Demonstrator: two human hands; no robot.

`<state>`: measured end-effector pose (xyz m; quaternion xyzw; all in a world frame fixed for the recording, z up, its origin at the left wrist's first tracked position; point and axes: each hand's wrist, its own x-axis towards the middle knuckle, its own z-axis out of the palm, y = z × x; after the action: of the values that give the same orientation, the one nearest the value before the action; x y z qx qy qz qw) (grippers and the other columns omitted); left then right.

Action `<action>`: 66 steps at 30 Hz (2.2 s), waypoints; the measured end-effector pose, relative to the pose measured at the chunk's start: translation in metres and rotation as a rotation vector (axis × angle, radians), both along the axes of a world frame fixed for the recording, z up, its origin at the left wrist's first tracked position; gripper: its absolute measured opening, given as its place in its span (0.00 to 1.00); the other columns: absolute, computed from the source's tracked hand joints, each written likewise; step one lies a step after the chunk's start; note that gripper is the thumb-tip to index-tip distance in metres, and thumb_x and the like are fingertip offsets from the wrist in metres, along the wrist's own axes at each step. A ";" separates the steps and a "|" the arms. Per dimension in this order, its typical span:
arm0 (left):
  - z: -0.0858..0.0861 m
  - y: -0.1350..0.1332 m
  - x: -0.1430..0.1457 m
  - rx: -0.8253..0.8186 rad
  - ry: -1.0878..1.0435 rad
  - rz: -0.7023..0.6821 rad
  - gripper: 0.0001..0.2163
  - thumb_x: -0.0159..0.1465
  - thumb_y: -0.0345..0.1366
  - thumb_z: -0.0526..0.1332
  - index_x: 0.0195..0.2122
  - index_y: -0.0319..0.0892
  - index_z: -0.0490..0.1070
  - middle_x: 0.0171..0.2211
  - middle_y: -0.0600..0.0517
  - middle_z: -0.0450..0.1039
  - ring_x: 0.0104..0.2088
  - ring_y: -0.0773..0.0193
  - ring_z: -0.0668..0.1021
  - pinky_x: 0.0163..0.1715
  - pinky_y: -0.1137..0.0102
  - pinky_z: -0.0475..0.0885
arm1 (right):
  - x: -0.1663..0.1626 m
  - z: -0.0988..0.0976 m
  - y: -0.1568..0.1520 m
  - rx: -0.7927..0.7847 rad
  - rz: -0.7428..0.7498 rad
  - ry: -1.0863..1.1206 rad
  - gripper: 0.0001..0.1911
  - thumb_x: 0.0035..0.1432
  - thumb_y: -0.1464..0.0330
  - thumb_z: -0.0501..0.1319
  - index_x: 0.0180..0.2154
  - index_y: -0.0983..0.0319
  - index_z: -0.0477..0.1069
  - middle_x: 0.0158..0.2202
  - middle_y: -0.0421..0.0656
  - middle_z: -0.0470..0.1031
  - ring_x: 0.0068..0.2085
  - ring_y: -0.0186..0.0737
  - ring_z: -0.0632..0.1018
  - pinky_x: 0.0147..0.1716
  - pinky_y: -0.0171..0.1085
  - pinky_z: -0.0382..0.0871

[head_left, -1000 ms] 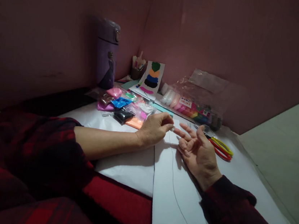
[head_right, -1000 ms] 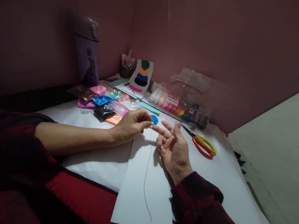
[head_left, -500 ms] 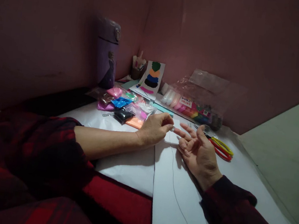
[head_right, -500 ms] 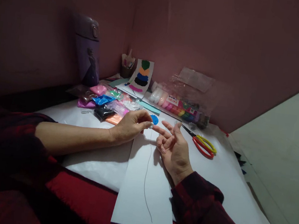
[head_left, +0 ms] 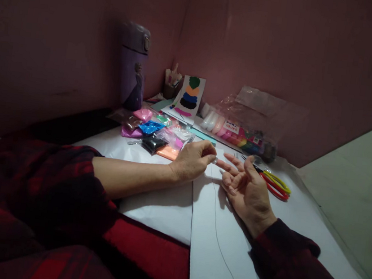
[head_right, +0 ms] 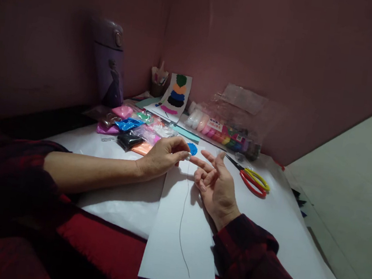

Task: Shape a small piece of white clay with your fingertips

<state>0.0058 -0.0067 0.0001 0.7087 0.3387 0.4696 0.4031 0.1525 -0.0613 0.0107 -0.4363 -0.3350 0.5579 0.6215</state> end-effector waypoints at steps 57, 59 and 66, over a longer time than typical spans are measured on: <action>-0.002 0.004 -0.001 -0.025 0.185 -0.027 0.03 0.58 0.32 0.59 0.30 0.39 0.70 0.24 0.55 0.71 0.24 0.71 0.72 0.28 0.73 0.67 | -0.003 -0.003 -0.005 0.039 0.045 -0.159 0.17 0.57 0.60 0.64 0.42 0.66 0.72 0.28 0.45 0.77 0.15 0.25 0.64 0.11 0.26 0.58; -0.003 0.004 -0.001 -0.019 0.195 -0.039 0.03 0.58 0.33 0.58 0.30 0.39 0.70 0.24 0.55 0.71 0.25 0.70 0.72 0.28 0.73 0.68 | -0.003 -0.003 -0.005 0.042 0.056 -0.166 0.17 0.55 0.60 0.66 0.42 0.66 0.72 0.27 0.43 0.76 0.15 0.25 0.64 0.11 0.26 0.58; -0.004 0.004 -0.001 -0.007 0.222 -0.042 0.04 0.58 0.34 0.58 0.30 0.40 0.71 0.25 0.55 0.71 0.26 0.70 0.73 0.28 0.74 0.67 | -0.004 -0.006 -0.003 0.066 0.054 -0.139 0.16 0.52 0.63 0.68 0.40 0.66 0.73 0.29 0.43 0.76 0.17 0.24 0.67 0.11 0.24 0.57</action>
<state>0.0043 -0.0031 -0.0042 0.7617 0.3682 0.3786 0.3754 0.1488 -0.0647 0.0049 -0.4441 -0.4074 0.5312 0.5955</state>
